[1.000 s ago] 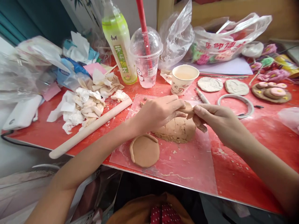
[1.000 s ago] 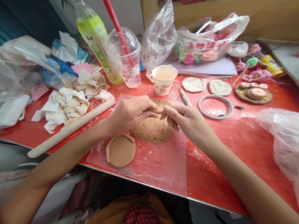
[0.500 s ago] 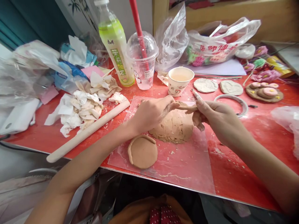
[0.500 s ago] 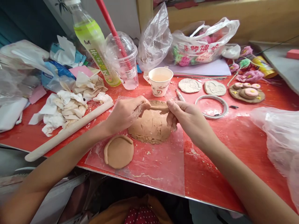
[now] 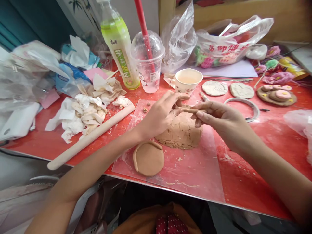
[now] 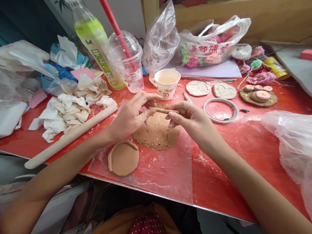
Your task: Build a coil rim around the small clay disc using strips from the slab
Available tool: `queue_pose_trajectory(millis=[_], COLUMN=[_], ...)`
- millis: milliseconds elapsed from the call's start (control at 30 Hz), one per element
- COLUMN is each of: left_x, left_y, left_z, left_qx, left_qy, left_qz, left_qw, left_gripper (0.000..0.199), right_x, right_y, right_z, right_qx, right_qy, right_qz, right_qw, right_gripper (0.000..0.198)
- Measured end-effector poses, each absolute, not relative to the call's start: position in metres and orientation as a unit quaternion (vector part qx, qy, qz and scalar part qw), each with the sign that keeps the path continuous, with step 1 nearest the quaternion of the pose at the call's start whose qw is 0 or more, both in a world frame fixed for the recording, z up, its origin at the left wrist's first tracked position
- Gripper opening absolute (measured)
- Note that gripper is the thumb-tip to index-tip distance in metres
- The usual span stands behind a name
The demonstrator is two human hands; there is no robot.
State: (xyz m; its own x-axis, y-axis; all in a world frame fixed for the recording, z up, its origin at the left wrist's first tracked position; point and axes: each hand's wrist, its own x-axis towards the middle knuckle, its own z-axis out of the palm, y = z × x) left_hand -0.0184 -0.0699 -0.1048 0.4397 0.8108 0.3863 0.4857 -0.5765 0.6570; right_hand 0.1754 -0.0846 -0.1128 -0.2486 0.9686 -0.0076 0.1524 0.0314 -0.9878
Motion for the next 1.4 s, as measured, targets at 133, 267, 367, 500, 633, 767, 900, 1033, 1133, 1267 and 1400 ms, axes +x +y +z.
queue_pose_trajectory(millis=[133,267,367,500,633,767,900,1033,1133,1267,1400], left_x=[-0.018,-0.0178,-0.0174,-0.0162,-0.014,-0.0107,-0.0091,-0.0098,-0.0105,-0.0115,-0.0125], left_y=[-0.0694,-0.0696,-0.0707,-0.0734,-0.0757,-0.0769,-0.0763,-0.073,-0.0718,-0.0719,-0.0694], left_z=[-0.1042,-0.1014,-0.1016,-0.1027,-0.1012,-0.1007,-0.1036,-0.1064,-0.1053,-0.1024,-0.1034], left_qx=[0.811,0.806,0.826,0.854,0.84,0.747,0.668,0.61,0.588,0.567,0.517], left_qy=[0.398,0.4,0.387,0.384,0.367,0.324,0.341,0.352,0.365,0.368,0.354], left_qz=[0.339,0.28,0.233,0.21,0.234,0.252,0.283,0.324,0.329,0.321,0.342], left_qw=[0.264,0.335,0.336,0.283,0.325,0.523,0.599,0.632,0.642,0.663,0.7], left_gripper=[0.029,0.023,0.025,0.019,0.015,0.017,0.019,0.013,0.013,0.012,0.02], right_x=[0.1753,0.1751,0.1742,0.1726,0.1716,0.1706,0.1699,0.1717,0.1729,0.1725,0.1726], right_y=[-0.0841,-0.0853,-0.0863,-0.0879,-0.0907,-0.0937,-0.0923,-0.0871,-0.0849,-0.0849,-0.0846], right_z=[-0.1132,-0.1126,-0.1118,-0.1114,-0.1106,-0.1085,-0.1078,-0.1095,-0.1104,-0.1102,-0.1101], right_qx=[-0.47,-0.463,-0.447,-0.431,-0.423,-0.433,-0.441,-0.457,-0.476,-0.482,-0.486], right_qy=[-0.598,-0.612,-0.609,-0.625,-0.638,-0.612,-0.57,-0.516,-0.494,-0.491,-0.481], right_qz=[0.518,0.503,0.503,0.506,0.503,0.515,0.526,0.542,0.546,0.552,0.554], right_qw=[0.391,0.397,0.42,0.409,0.402,0.417,0.452,0.481,0.481,0.47,0.475], right_gripper=[0.03,0.033,0.019,0.016,0.016,0.02,0.023,0.015,0.014,0.013,0.015])
